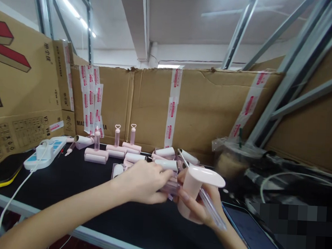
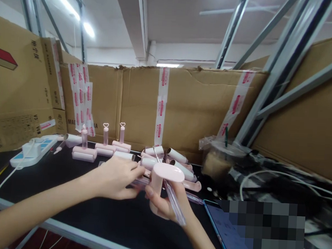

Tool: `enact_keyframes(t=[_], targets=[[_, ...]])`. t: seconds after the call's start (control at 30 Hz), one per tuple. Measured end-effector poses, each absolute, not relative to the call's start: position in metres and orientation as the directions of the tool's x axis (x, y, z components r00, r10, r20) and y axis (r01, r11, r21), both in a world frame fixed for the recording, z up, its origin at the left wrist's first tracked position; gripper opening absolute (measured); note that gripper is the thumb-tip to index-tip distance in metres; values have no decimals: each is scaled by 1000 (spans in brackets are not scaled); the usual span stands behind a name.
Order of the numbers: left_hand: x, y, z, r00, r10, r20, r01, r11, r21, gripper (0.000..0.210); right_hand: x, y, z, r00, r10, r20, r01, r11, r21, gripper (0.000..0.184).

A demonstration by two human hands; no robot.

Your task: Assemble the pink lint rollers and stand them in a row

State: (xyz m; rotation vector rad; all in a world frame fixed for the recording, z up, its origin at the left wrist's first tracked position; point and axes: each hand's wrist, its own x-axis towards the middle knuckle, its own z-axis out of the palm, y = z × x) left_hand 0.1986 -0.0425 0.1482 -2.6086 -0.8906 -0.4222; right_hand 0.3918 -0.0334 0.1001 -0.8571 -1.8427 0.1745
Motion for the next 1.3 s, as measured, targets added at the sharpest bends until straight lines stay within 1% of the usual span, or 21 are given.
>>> enact_keyframes(t=[0.07,0.1,0.13,0.2,0.3,0.37,0.43,0.53,0.6,0.73,0.8,0.87,0.93,1.0,1.07,1.13,1.2,1.23,1.27,1.3], targets=[[197,-56,139,771,490,406,617,-733,-287,22,387,-44,100,-215,634,743,458,737,-497,24],[197,-60,133,760,500,416,632,-719,-290,21,384,-49,99,-218,652,726,455,727,-515,22],[198,-63,127,734,527,429,661,-700,-272,22,380,-52,99,-226,677,700,456,709,-538,20],[199,-61,116,649,618,443,741,-646,-184,19,373,-54,100,-259,725,638,463,673,-577,21],[200,-44,109,510,752,417,842,-536,-64,17,361,-43,105,-327,751,574,433,659,-615,23],[199,-30,112,475,788,392,864,-502,-37,22,355,-32,106,-322,746,583,389,666,-637,22],[197,-18,118,501,783,369,849,-527,-36,22,351,-23,104,-292,723,626,346,690,-636,23],[195,-9,124,591,728,347,787,-615,-52,17,349,-19,97,-242,644,725,327,758,-564,28],[193,-6,125,645,686,336,740,-671,-52,13,351,-18,92,-249,592,766,352,792,-498,26],[190,-4,121,725,618,305,652,-758,-16,8,357,-14,83,-344,542,767,418,820,-392,21],[189,-2,119,751,586,304,624,-781,-37,6,358,-13,82,-395,525,754,420,833,-360,18],[188,3,118,733,587,343,648,-756,-91,8,355,-12,85,-372,528,764,438,825,-357,17],[188,10,119,683,607,407,702,-700,-134,14,351,-10,90,-272,557,785,473,788,-395,18],[189,19,121,643,619,452,739,-657,-152,22,347,-7,96,-162,590,791,494,742,-453,24],[194,28,122,626,618,475,753,-638,-162,25,345,-4,100,-122,604,787,513,717,-471,26],[200,33,121,630,615,475,751,-639,-167,21,346,0,102,-198,581,789,558,729,-397,20],[204,37,120,644,610,462,738,-653,-167,15,351,0,105,-323,539,778,596,755,-275,14],[203,38,120,650,609,455,733,-659,-165,12,355,-2,107,-367,524,769,604,762,-231,15],[199,39,120,648,612,453,735,-659,-161,10,361,-5,110,-374,523,766,612,760,-220,16],[191,40,120,636,621,458,745,-649,-154,10,368,-9,114,-341,536,772,623,744,-242,17]])
